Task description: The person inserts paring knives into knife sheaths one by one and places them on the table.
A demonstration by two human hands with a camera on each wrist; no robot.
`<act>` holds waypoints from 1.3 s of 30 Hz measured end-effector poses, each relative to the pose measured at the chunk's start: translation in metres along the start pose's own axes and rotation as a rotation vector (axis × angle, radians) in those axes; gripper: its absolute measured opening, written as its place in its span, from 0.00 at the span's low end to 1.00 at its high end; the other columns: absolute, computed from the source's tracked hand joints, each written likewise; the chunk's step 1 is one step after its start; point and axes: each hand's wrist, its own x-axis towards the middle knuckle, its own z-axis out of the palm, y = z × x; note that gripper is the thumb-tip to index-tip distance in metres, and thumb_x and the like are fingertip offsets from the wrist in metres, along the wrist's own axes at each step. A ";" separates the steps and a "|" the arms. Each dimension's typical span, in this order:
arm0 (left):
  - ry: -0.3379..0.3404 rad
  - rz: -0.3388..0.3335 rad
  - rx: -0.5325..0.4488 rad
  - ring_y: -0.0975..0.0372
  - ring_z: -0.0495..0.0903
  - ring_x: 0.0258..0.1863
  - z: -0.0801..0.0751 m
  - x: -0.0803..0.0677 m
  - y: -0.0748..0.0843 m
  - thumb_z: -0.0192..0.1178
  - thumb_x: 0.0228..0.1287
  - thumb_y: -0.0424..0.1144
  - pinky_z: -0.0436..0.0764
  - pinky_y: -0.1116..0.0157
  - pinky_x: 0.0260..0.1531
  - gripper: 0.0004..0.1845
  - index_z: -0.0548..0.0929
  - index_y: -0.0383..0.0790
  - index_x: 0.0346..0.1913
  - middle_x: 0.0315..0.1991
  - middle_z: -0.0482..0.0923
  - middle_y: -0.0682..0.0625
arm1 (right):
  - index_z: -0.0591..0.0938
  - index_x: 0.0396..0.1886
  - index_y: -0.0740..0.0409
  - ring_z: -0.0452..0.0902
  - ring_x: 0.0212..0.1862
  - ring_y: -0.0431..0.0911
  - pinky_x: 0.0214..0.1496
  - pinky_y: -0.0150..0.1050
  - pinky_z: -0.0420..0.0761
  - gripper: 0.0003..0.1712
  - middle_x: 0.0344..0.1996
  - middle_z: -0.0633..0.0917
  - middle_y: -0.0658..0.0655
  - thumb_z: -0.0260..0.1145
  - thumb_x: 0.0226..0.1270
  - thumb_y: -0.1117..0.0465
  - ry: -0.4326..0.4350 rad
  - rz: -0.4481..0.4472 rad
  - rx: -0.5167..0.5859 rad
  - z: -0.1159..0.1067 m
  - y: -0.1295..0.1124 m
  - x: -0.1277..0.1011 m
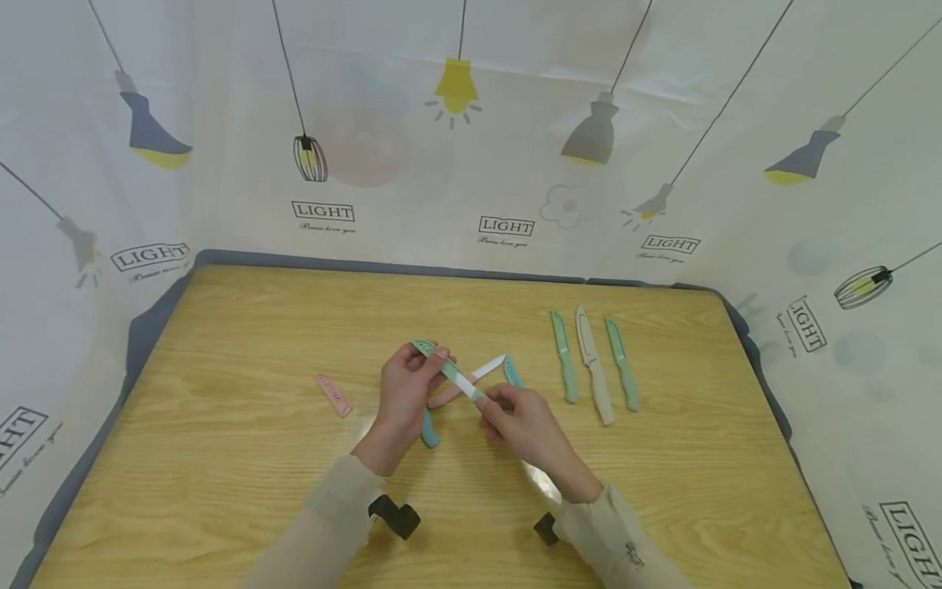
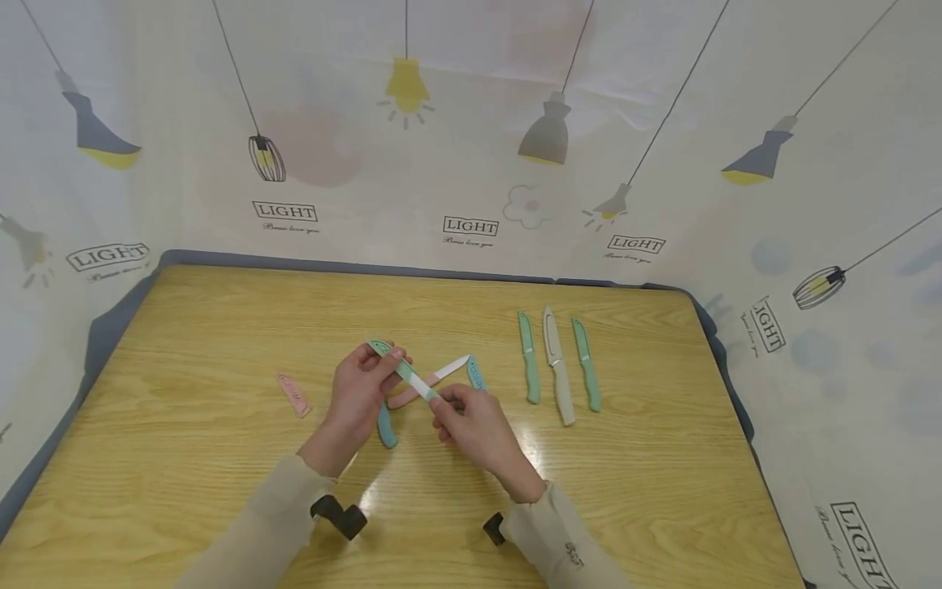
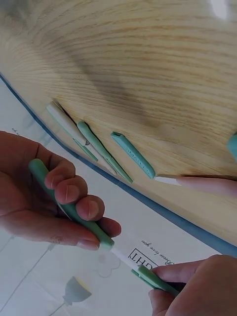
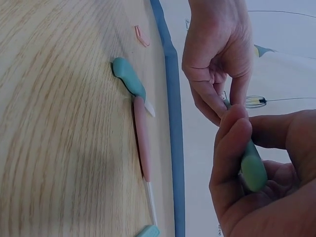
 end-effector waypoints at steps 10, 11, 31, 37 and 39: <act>-0.046 -0.034 0.028 0.55 0.88 0.45 0.002 -0.006 -0.002 0.64 0.73 0.30 0.88 0.60 0.51 0.16 0.75 0.28 0.58 0.46 0.84 0.43 | 0.84 0.49 0.71 0.80 0.26 0.44 0.28 0.39 0.84 0.16 0.26 0.84 0.52 0.62 0.80 0.59 0.018 0.019 -0.002 0.002 -0.004 0.003; -0.049 -0.035 0.029 0.55 0.88 0.45 0.003 -0.006 -0.002 0.64 0.73 0.30 0.88 0.59 0.51 0.16 0.76 0.28 0.58 0.45 0.84 0.43 | 0.84 0.49 0.70 0.80 0.26 0.44 0.29 0.41 0.85 0.16 0.26 0.84 0.52 0.62 0.80 0.59 0.020 0.023 0.000 0.002 -0.005 0.003; -0.073 -0.028 0.018 0.58 0.88 0.42 0.008 -0.008 -0.008 0.63 0.73 0.28 0.88 0.62 0.49 0.20 0.72 0.22 0.61 0.51 0.82 0.33 | 0.83 0.50 0.72 0.81 0.27 0.45 0.33 0.50 0.88 0.18 0.28 0.85 0.54 0.62 0.80 0.57 0.017 0.030 0.024 0.003 -0.004 0.007; -0.052 -0.037 0.039 0.58 0.88 0.43 0.008 -0.006 -0.010 0.64 0.73 0.29 0.88 0.62 0.48 0.21 0.72 0.22 0.62 0.50 0.82 0.34 | 0.84 0.50 0.71 0.80 0.26 0.44 0.32 0.49 0.88 0.18 0.27 0.85 0.54 0.63 0.79 0.57 0.021 0.029 0.024 0.005 -0.003 0.009; -0.051 -0.042 0.051 0.56 0.88 0.45 0.007 -0.006 -0.010 0.64 0.73 0.30 0.88 0.62 0.49 0.21 0.72 0.23 0.62 0.50 0.83 0.35 | 0.83 0.49 0.71 0.81 0.26 0.43 0.34 0.52 0.88 0.17 0.27 0.85 0.54 0.63 0.80 0.58 0.015 0.030 0.028 0.006 -0.003 0.010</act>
